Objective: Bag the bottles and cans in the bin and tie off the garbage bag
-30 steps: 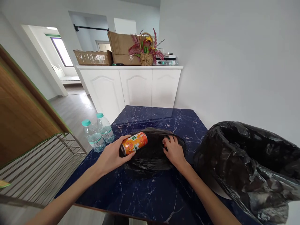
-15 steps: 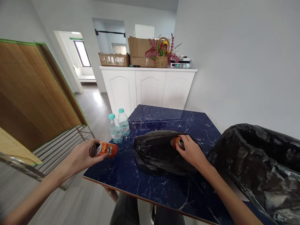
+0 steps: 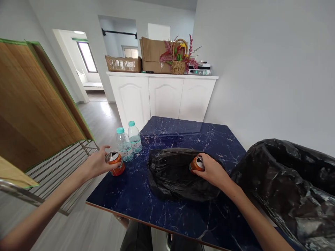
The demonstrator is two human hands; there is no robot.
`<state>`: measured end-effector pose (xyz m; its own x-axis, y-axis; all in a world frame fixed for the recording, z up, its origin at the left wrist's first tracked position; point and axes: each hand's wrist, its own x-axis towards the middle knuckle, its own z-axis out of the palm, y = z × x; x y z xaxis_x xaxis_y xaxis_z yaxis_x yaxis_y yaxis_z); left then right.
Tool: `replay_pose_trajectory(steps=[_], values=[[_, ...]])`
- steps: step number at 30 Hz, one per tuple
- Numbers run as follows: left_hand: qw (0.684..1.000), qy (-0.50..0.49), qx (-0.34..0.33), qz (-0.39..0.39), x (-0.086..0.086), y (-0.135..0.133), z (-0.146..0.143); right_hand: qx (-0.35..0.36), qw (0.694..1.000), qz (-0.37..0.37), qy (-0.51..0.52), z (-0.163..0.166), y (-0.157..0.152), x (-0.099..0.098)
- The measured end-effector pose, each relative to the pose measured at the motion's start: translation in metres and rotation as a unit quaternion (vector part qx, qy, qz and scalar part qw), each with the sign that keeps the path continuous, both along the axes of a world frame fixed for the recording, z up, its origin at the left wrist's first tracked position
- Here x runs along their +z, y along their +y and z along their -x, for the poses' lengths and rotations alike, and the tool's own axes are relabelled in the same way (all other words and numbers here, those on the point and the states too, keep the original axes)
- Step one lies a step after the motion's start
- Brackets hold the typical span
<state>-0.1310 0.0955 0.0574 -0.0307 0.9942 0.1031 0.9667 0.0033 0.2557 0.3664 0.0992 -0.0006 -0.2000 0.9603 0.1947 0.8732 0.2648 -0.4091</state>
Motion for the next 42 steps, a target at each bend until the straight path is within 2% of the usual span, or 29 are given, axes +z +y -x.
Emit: replay_pose_trajectory(steps=[3, 5, 8, 10, 11, 12, 14, 16, 19, 22, 24, 26, 28, 30, 33, 37, 42], values=[[1.000, 0.026, 0.008, -0.005, 0.003, -0.002, -0.004, -0.001, 1.000, -0.018, 0.003, -0.002, -0.005, 0.003], [0.997, 0.064, 0.031, -0.029, 0.010, -0.014, -0.007, -0.002, 0.999, -0.038, -0.005, -0.002, -0.014, 0.009], [0.981, 0.108, 0.081, -0.140, 0.024, -0.043, -0.021, -0.009, 0.997, -0.072, -0.002, 0.002, -0.034, 0.018], [0.970, 0.084, 0.072, -0.216, 0.029, -0.063, -0.041, -0.018, 0.996, -0.084, 0.022, 0.009, -0.051, 0.024], [0.971, 0.055, 0.031, -0.232, 0.028, -0.072, -0.056, -0.020, 0.995, -0.087, 0.040, 0.014, -0.060, 0.027], [0.972, 0.015, -0.038, -0.233, 0.026, -0.079, -0.072, -0.017, 0.994, -0.089, 0.058, 0.020, -0.068, 0.030], [0.961, -0.067, -0.197, -0.184, 0.016, -0.086, -0.110, -0.003, 0.992, -0.089, 0.091, 0.035, -0.084, 0.037], [0.937, -0.120, -0.302, -0.129, 0.004, -0.086, -0.147, 0.020, 0.990, -0.080, 0.117, 0.051, -0.098, 0.045], [0.909, -0.171, -0.376, -0.056, -0.005, -0.083, -0.187, 0.063, 0.985, -0.050, 0.154, 0.071, -0.111, 0.061], [0.893, -0.224, -0.390, -0.009, -0.006, -0.084, -0.197, 0.128, 0.974, -0.012, 0.184, 0.075, -0.118, 0.072], [0.900, -0.261, -0.350, -0.011, -0.008, -0.088, -0.186, 0.161, 0.969, 0.019, 0.187, 0.067, -0.121, 0.071], [0.915, -0.305, -0.263, -0.034, -0.014, -0.093, -0.163, 0.158, 0.971, 0.028, 0.175, 0.055, -0.123, 0.060], [0.922, -0.354, -0.147, -0.060, -0.022, -0.100, -0.133, 0.131, 0.979, 0.006, 0.157, 0.039, -0.123, 0.043], [0.916, -0.389, -0.037, -0.091, -0.030, -0.106, -0.101, 0.104, 0.985, -0.020, 0.139, 0.024, -0.123, 0.022], [0.904, -0.391, 0.082, -0.155, -0.041, -0.113, -0.062, 0.069, 0.990, -0.031, 0.121, 0.007, -0.125, -0.005], [0.898, -0.363, 0.167, -0.182, -0.058, -0.110, -0.036, 0.050, 0.992, -0.029, 0.109, -0.003, -0.132, -0.026], [0.905, -0.322, 0.229, -0.159, -0.071, -0.094, -0.036, 0.040, 0.995, -0.008, 0.090, -0.008, -0.135, -0.031]])
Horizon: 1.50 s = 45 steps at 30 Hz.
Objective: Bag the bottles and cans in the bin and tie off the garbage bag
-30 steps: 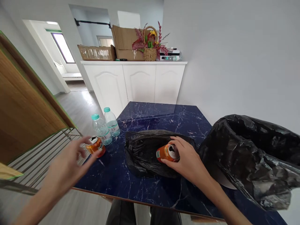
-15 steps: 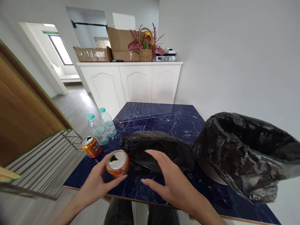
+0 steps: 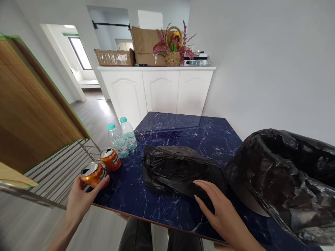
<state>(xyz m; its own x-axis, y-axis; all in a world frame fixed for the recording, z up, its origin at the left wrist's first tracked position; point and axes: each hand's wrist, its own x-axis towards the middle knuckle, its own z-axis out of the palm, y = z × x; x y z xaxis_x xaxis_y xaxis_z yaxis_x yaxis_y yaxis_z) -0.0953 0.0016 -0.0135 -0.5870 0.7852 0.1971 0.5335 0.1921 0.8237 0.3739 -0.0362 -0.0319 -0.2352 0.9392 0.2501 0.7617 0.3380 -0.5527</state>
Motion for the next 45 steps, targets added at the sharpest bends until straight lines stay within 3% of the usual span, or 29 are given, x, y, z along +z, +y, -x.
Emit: replay_pose_trajectory(steps=[8, 11, 13, 15, 17, 19, 20, 23, 25, 27, 29, 31, 34, 37, 39, 41, 45], values=[[0.999, 0.039, 0.008, 0.011, -0.008, 0.015, 0.000, -0.005, 1.000, -0.002, -0.004, -0.002, 0.002, -0.005], [0.987, 0.136, 0.017, -0.082, -0.010, 0.003, 0.000, -0.017, 0.998, -0.057, -0.006, 0.000, 0.003, 0.001], [0.960, 0.222, 0.037, -0.168, -0.006, -0.011, -0.008, -0.049, 0.990, -0.131, -0.012, 0.002, 0.008, 0.010], [0.936, 0.276, -0.005, -0.219, 0.001, -0.023, -0.022, -0.082, 0.978, -0.187, -0.031, 0.002, 0.017, 0.020], [0.923, 0.287, -0.131, -0.220, 0.007, -0.023, -0.045, -0.103, 0.972, -0.204, -0.063, 0.001, 0.032, 0.026], [0.906, 0.279, -0.255, -0.191, 0.012, -0.006, -0.072, -0.117, 0.970, -0.188, -0.100, -0.002, 0.050, 0.025], [0.900, 0.279, -0.284, -0.180, 0.014, 0.009, -0.086, -0.124, 0.970, -0.175, -0.117, -0.003, 0.058, 0.023], [0.898, 0.303, -0.287, -0.141, 0.020, 0.066, -0.121, -0.151, 0.968, -0.116, -0.163, -0.008, 0.078, 0.015], [0.902, 0.316, -0.288, -0.058, 0.029, 0.101, -0.136, -0.166, 0.967, -0.079, -0.177, -0.010, 0.084, 0.014], [0.896, 0.311, -0.317, -0.005, 0.045, 0.124, -0.141, -0.173, 0.967, -0.062, -0.175, -0.013, 0.083, 0.021], [0.893, 0.302, -0.334, -0.006, 0.068, 0.132, -0.140, -0.173, 0.972, -0.079, -0.139, -0.014, 0.078, 0.036], [0.905, 0.278, -0.316, -0.057, 0.097, 0.125, -0.135, -0.174, 0.975, -0.127, -0.061, -0.015, 0.069, 0.058], [0.929, 0.218, -0.238, -0.180, 0.144, 0.098, -0.128, -0.183, 0.961, -0.193, 0.073, -0.015, 0.054, 0.093], [0.927, 0.184, -0.164, -0.284, 0.180, 0.066, -0.125, -0.195, 0.948, -0.190, 0.165, -0.015, 0.041, 0.115], [0.915, 0.187, -0.135, -0.330, 0.190, 0.047, -0.121, -0.177, 0.948, -0.158, 0.212, -0.018, 0.034, 0.116], [0.907, 0.204, -0.125, -0.346, 0.189, 0.034, -0.115, -0.143, 0.953, -0.107, 0.244, -0.023, 0.030, 0.110], [0.921, 0.237, -0.157, -0.266, 0.174, 0.030, -0.098, -0.108, 0.945, -0.013, 0.310, -0.030, 0.025, 0.096]])
